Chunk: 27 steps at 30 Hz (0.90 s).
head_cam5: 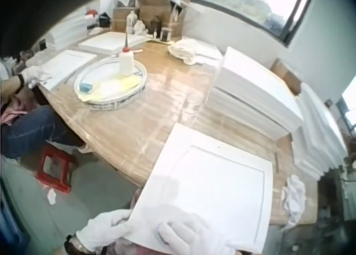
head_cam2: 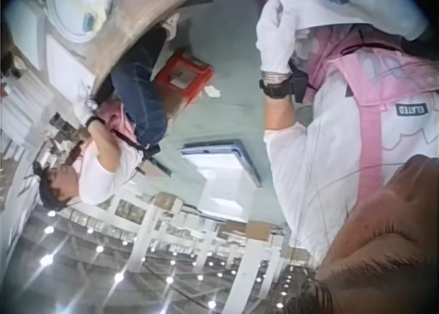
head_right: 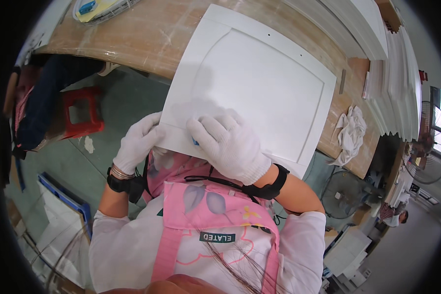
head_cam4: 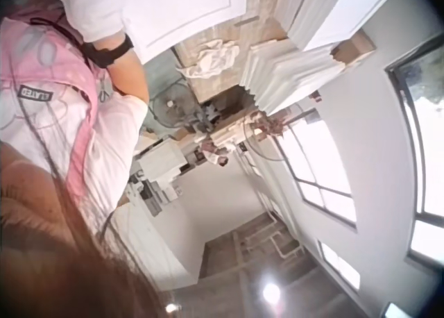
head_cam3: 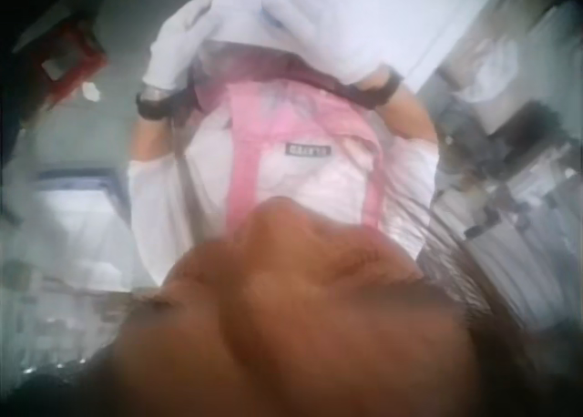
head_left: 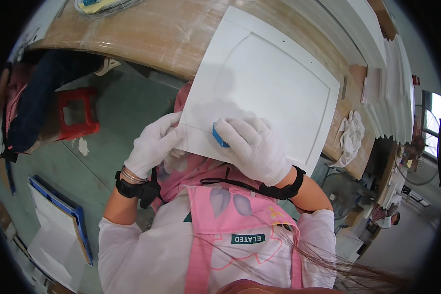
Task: Cleaning and finishing white furniture panels using solvent, a scraper block, a blade, and a cloth.
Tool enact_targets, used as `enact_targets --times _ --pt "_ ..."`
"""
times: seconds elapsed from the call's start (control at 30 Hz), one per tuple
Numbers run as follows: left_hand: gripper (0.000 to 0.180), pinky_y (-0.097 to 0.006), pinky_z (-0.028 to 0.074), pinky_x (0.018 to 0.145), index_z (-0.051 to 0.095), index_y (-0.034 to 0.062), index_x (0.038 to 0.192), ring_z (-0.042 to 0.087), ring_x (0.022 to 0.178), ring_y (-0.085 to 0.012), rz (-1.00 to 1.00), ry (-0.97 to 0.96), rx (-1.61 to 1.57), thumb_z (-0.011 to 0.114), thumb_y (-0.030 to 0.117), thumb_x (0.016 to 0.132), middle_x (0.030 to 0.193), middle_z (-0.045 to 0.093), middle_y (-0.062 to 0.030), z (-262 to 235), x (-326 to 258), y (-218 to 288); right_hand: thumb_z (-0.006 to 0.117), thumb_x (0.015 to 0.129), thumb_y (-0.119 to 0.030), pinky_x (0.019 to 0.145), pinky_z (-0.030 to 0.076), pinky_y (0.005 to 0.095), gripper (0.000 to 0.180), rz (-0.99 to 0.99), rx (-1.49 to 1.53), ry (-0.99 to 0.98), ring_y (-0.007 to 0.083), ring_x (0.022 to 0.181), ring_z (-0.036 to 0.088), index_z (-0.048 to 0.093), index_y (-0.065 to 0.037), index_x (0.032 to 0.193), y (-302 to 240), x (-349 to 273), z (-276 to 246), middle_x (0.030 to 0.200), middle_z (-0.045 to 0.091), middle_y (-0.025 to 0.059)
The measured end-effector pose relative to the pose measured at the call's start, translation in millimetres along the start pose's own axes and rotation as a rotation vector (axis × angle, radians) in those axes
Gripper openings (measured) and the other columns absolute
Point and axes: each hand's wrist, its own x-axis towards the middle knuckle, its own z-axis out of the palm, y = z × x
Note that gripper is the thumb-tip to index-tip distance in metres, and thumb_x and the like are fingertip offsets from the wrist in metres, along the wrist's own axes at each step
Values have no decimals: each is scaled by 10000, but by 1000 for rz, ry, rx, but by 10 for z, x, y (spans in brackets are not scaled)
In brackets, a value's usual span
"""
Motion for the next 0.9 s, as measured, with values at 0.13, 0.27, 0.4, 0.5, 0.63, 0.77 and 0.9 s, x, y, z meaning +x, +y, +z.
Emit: enact_targets --times 0.13,0.27,0.4,0.5,0.63,0.77,0.9 --pt "500 -214 528 610 494 -14 1412 621 696 -50 3 -2 9 612 227 989 907 679 -25 -18 0 -43 787 694 -185 719 493 368 482 -31 -64 25 232 855 627 634 -120 1147 -30 -12 71 1026 660 32" --pt "476 -216 531 611 514 -11 1394 631 698 -57 18 6 40 607 221 989 900 685 -37 -15 -15 -2 786 695 -189 725 490 362 473 -26 -131 6 222 853 625 636 -123 1139 -49 6 67 1020 657 25" --pt "476 -231 548 620 517 -9 1390 648 704 -74 -3 5 36 609 228 989 904 692 -49 -18 -24 21 776 697 -174 733 488 357 459 -42 -120 47 220 863 627 637 -120 1131 -70 8 73 1018 655 27" --pt "482 -240 556 623 517 -8 1392 653 708 -82 -19 7 -3 613 236 988 907 695 -52 -8 -31 18 771 696 -163 744 490 362 453 -34 -125 33 225 878 629 640 -116 1127 -71 28 57 1025 654 31" --pt "488 -241 557 626 516 -3 1396 655 722 -83 -9 -4 -1 620 242 987 919 695 -55 -13 -32 17 767 691 -155 759 494 371 446 -26 -102 29 238 891 628 644 -112 1118 -39 30 44 1037 655 37" --pt "503 -239 554 636 510 -6 1404 649 737 -81 -17 -4 -11 628 246 985 926 689 -51 -8 -27 17 770 684 -154 753 498 374 448 -24 -84 11 244 890 628 643 -115 1112 -59 52 30 1034 657 36" --pt "493 -261 494 920 499 -57 1392 595 1061 -118 -32 -30 0 597 211 990 1212 641 -95 -37 -26 30 745 709 -170 757 514 376 406 6 -111 14 240 900 621 629 -115 1095 -31 102 -11 1014 631 39"
